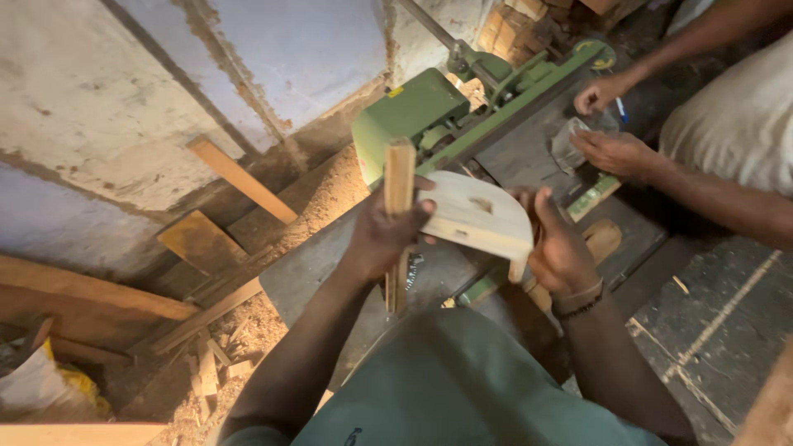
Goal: The person shapes small wooden pieces using a jointer machine and then fits the components together to assemble a wooden joint.
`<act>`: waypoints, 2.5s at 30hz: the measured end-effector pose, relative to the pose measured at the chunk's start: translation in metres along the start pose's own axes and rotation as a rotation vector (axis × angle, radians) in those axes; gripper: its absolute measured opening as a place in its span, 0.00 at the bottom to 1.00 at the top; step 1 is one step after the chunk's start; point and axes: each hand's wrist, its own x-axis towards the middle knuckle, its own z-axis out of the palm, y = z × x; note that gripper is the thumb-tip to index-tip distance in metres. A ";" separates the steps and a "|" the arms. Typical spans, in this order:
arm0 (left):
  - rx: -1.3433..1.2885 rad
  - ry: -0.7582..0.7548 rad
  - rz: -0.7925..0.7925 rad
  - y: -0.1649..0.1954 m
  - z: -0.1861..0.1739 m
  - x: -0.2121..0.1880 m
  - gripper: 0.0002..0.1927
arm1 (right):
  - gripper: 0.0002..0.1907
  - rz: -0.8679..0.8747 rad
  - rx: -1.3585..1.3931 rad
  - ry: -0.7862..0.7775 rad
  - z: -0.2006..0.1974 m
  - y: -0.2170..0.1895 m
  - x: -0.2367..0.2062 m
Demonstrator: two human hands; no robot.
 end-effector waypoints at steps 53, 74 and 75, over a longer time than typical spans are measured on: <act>0.123 -0.675 1.130 0.097 0.018 -0.030 0.17 | 0.08 -0.028 0.477 -0.045 -0.012 0.015 -0.022; -0.263 -0.746 1.524 0.116 0.027 -0.029 0.08 | 0.14 -0.168 0.322 0.057 0.017 0.011 -0.027; -0.264 -0.762 1.518 0.117 0.027 -0.030 0.08 | 0.14 -0.177 0.331 0.051 0.018 0.011 -0.027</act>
